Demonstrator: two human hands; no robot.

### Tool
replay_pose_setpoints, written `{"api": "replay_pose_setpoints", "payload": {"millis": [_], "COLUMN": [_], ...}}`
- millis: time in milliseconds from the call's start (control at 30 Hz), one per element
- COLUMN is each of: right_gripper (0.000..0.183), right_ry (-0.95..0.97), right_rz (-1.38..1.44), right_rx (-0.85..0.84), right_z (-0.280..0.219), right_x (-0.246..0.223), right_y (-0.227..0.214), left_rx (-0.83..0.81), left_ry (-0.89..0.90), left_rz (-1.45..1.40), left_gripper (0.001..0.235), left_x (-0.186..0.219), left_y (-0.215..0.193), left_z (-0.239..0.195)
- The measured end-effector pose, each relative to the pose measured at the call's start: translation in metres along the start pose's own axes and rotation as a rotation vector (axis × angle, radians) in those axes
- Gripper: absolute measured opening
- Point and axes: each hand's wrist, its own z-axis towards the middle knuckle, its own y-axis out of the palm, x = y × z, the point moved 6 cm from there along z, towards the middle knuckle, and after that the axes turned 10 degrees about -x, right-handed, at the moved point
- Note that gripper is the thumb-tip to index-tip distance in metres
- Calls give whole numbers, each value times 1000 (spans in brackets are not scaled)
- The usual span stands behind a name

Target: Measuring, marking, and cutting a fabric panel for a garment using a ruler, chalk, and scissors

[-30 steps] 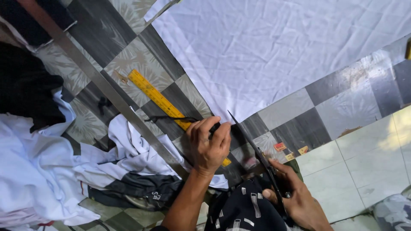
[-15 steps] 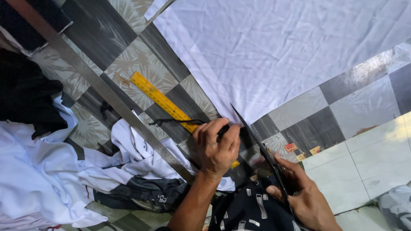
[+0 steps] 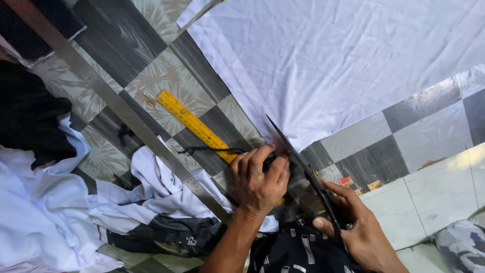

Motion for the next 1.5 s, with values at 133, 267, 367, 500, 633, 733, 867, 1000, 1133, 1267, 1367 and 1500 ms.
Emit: {"api": "replay_pose_setpoints", "payload": {"millis": [133, 267, 367, 500, 633, 733, 867, 1000, 1133, 1267, 1367, 1500], "right_gripper": [78, 77, 76, 77, 81, 76, 72, 70, 78, 72, 73, 73], "right_ry": [-38, -105, -62, 23, -81, -162, -122, -145, -153, -223, -237, -122], "right_rz": [-17, 71, 51, 173, 31, 90, -40, 137, 9, -71, -114, 0], "right_rx": [-12, 17, 49, 38, -34, -39, -30, -64, -106, -107, -76, -69], "right_z": [12, 22, 24, 9, 20, 28, 30, 23, 21, 33, 42, 31], "right_x": [5, 13, 13, -22, -32, -31, -33, -45, -78, -79, -74, -96], "right_y": [1, 0, -1, 14, 19, 13, 12, 21, 32, 29, 25, 38], "left_rx": [5, -8, -20, -21, -28, -43, -28, -42, 12, -16, -39, 16], "left_ry": [-10, -5, -3, 16, 10, 13, 1, -12, -11, -22, -26, -21], "left_rz": [11, -4, -8, 15, -13, 17, 18, -13, -1, -36, -67, -39], "left_gripper": [9, 14, 14, 11, 10, 11, 5, 6, 20, 13, 13, 14], "left_x": [0, -2, -3, -2, -4, -1, -2, -5, -2, -5, -6, -6], "left_y": [-2, -2, -4, -5, -8, -4, -5, -1, -8, -6, -7, -11], "left_z": [2, 2, 3, 5, 1, 5, 7, 2, 8, 4, 5, 8]}}
